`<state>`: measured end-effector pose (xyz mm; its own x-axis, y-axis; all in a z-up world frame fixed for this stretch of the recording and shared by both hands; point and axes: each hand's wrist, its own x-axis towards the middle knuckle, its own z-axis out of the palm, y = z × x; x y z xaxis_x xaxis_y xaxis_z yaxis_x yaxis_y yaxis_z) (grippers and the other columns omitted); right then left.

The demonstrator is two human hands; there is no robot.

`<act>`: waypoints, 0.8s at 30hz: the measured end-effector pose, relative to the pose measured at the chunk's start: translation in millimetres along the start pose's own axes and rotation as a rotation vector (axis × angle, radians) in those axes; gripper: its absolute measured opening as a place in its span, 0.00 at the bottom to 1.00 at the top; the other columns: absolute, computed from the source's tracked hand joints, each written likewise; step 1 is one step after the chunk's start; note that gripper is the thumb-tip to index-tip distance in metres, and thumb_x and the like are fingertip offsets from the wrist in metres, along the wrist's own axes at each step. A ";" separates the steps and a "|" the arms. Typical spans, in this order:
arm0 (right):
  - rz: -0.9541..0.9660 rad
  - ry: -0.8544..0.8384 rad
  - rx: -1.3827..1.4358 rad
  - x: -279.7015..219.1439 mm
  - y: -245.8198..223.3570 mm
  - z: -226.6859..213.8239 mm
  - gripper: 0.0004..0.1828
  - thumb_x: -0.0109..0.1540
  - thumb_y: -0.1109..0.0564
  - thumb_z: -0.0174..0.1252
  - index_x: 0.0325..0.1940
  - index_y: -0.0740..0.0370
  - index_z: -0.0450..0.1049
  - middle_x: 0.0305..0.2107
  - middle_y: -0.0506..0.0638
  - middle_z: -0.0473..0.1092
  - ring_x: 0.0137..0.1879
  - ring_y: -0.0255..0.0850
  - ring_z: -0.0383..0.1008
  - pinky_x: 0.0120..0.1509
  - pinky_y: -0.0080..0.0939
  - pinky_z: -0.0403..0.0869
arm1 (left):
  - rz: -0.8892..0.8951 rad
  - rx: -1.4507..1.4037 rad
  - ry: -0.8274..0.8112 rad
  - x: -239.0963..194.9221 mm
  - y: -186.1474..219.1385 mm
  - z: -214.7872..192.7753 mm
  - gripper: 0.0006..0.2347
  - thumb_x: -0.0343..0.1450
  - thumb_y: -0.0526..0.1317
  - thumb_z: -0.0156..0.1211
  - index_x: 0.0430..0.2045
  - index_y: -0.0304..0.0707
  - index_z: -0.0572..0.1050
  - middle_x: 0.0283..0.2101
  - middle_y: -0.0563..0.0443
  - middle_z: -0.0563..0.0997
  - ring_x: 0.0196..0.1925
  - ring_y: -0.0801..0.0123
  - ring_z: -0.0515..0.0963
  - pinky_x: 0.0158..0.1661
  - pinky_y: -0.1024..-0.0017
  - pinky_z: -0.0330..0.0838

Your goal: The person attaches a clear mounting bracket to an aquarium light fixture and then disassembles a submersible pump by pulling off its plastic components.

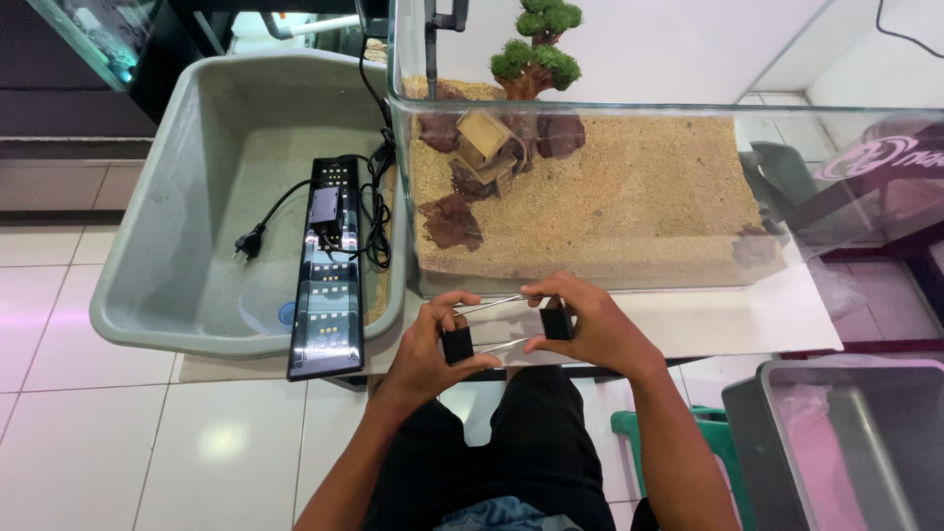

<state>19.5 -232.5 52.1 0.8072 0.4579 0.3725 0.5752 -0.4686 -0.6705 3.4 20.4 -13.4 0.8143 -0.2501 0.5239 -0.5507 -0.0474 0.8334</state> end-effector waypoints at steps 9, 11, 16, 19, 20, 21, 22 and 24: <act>0.065 0.026 0.028 3.2 9.3 11.3 0.33 0.49 0.51 0.79 0.55 0.58 0.76 0.33 0.53 0.73 0.37 0.48 0.79 0.34 0.40 0.79 | -0.020 0.081 -0.086 0.6 0.1 -5.4 0.23 0.64 0.38 0.77 0.34 0.40 0.59 0.57 0.39 0.73 0.41 0.60 0.79 0.42 0.66 0.73; 0.080 0.026 0.032 3.1 14.2 13.3 0.32 0.49 0.52 0.79 0.55 0.58 0.77 0.33 0.53 0.73 0.37 0.48 0.79 0.33 0.40 0.80 | -0.039 0.089 -0.099 1.0 0.3 -6.4 0.22 0.65 0.36 0.75 0.35 0.38 0.60 0.57 0.37 0.73 0.41 0.57 0.80 0.42 0.64 0.74; 0.122 0.022 0.065 8.1 8.3 15.7 0.30 0.51 0.55 0.77 0.56 0.60 0.76 0.33 0.54 0.72 0.37 0.48 0.78 0.33 0.41 0.82 | -0.037 0.201 -0.098 5.6 0.3 -6.0 0.22 0.65 0.33 0.73 0.47 0.34 0.64 0.57 0.40 0.72 0.49 0.49 0.81 0.48 0.61 0.75; 0.144 0.020 0.040 5.8 12.2 17.6 0.32 0.51 0.56 0.77 0.57 0.60 0.76 0.35 0.55 0.72 0.39 0.49 0.79 0.35 0.42 0.83 | -0.028 0.248 -0.067 5.8 -2.0 -5.7 0.21 0.62 0.32 0.75 0.46 0.36 0.71 0.56 0.46 0.75 0.52 0.54 0.81 0.51 0.64 0.76; 0.143 0.005 0.051 5.4 11.1 17.5 0.32 0.51 0.56 0.76 0.59 0.60 0.75 0.38 0.55 0.72 0.40 0.49 0.79 0.36 0.41 0.83 | -0.043 0.227 -0.023 6.3 -1.4 -5.3 0.19 0.62 0.32 0.76 0.43 0.37 0.72 0.56 0.46 0.76 0.46 0.56 0.83 0.48 0.63 0.77; 0.143 -0.010 0.063 5.0 9.8 17.3 0.33 0.52 0.56 0.76 0.60 0.60 0.74 0.41 0.55 0.72 0.40 0.48 0.79 0.37 0.41 0.84 | -0.058 0.206 0.021 6.8 -0.5 -4.7 0.17 0.62 0.33 0.76 0.39 0.38 0.73 0.55 0.46 0.77 0.39 0.59 0.84 0.46 0.63 0.77; 0.143 -0.009 0.062 5.5 6.7 15.2 0.33 0.52 0.56 0.76 0.60 0.60 0.74 0.41 0.55 0.72 0.40 0.48 0.79 0.37 0.41 0.84 | -0.058 0.206 0.021 3.9 -5.1 -4.2 0.17 0.62 0.33 0.76 0.39 0.38 0.73 0.55 0.46 0.77 0.39 0.59 0.84 0.46 0.63 0.77; 0.145 -0.038 0.110 6.3 0.6 11.0 0.38 0.49 0.56 0.78 0.61 0.62 0.72 0.49 0.57 0.71 0.45 0.52 0.79 0.41 0.44 0.86 | -0.146 0.055 0.085 -1.7 -14.4 -3.1 0.16 0.62 0.30 0.76 0.37 0.35 0.74 0.54 0.41 0.78 0.34 0.59 0.85 0.44 0.61 0.78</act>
<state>23.5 -221.5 47.0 0.8739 0.4206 0.2437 0.4335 -0.4475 -0.7822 10.6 24.5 -25.8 0.8978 -0.1539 0.4127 -0.4325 -0.1312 0.8920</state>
